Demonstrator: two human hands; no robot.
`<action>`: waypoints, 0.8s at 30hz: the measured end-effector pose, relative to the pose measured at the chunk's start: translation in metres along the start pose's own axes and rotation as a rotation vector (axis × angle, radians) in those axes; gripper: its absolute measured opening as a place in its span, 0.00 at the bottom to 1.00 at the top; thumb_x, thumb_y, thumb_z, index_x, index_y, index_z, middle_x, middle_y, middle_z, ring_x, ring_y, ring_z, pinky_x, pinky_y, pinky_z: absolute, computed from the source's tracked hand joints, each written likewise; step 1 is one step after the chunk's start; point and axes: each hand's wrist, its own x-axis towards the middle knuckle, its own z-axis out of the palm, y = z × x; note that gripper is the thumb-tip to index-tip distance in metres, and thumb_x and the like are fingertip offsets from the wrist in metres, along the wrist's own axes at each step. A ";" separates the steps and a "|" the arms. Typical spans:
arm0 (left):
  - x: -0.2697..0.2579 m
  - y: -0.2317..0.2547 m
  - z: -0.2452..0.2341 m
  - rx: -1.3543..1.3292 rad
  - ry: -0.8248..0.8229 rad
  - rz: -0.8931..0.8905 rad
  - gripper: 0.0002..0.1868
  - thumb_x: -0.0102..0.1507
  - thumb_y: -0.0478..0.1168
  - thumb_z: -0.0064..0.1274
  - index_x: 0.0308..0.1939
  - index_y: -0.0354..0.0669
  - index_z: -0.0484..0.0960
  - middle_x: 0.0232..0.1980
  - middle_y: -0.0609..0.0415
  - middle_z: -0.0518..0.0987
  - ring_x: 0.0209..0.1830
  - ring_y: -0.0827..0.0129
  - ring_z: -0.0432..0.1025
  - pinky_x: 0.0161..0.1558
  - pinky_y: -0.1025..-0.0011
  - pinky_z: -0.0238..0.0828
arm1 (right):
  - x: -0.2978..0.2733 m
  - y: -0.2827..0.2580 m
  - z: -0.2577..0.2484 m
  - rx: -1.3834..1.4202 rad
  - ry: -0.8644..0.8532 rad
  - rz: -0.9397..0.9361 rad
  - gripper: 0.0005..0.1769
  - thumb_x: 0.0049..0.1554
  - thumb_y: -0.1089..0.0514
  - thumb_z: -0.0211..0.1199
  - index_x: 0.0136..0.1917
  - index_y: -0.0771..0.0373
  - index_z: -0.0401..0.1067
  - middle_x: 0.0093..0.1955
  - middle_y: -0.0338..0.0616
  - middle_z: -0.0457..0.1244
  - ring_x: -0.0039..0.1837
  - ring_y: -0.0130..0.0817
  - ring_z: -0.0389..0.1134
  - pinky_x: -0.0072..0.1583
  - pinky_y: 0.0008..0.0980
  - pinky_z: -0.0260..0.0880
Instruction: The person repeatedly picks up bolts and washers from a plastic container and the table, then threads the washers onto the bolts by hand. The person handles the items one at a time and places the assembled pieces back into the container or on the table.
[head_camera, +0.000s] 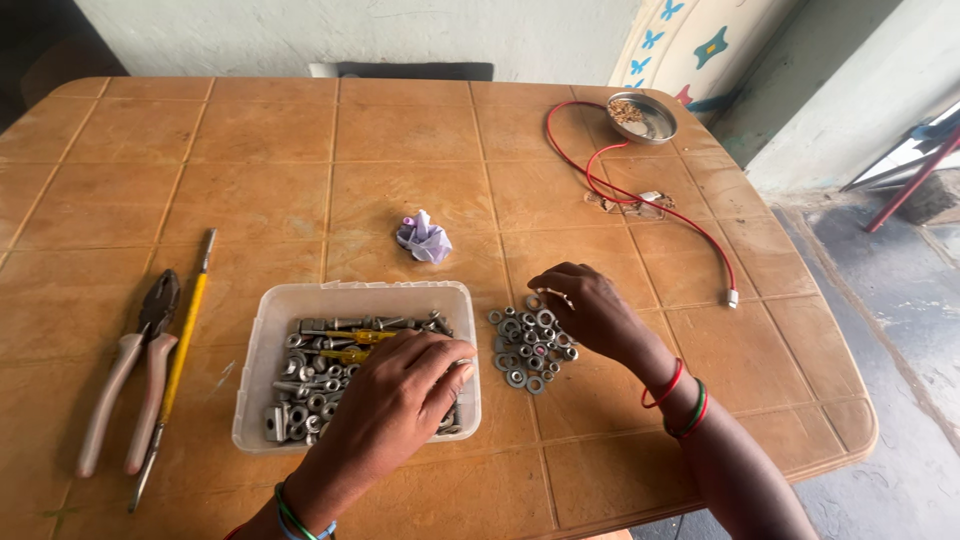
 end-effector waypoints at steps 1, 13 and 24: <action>0.001 0.001 0.000 0.007 -0.004 0.006 0.08 0.66 0.38 0.56 0.47 0.39 0.80 0.41 0.51 0.82 0.42 0.57 0.77 0.47 0.60 0.73 | 0.000 0.001 0.001 -0.039 -0.001 -0.026 0.12 0.56 0.63 0.63 0.54 0.61 0.78 0.53 0.48 0.71 0.53 0.46 0.71 0.55 0.41 0.70; 0.001 0.002 0.000 0.028 -0.033 0.002 0.09 0.65 0.38 0.56 0.48 0.39 0.80 0.45 0.52 0.83 0.45 0.58 0.77 0.51 0.59 0.72 | -0.008 0.016 0.010 -0.077 -0.188 -0.042 0.24 0.55 0.62 0.61 0.65 0.56 0.69 0.69 0.48 0.59 0.72 0.51 0.55 0.67 0.50 0.58; 0.000 0.000 0.001 0.011 -0.050 -0.015 0.09 0.65 0.39 0.56 0.46 0.38 0.81 0.44 0.52 0.83 0.46 0.60 0.77 0.53 0.60 0.73 | -0.007 0.000 0.004 -0.120 -0.124 0.052 0.05 0.54 0.60 0.64 0.46 0.53 0.76 0.55 0.39 0.65 0.61 0.41 0.63 0.62 0.43 0.62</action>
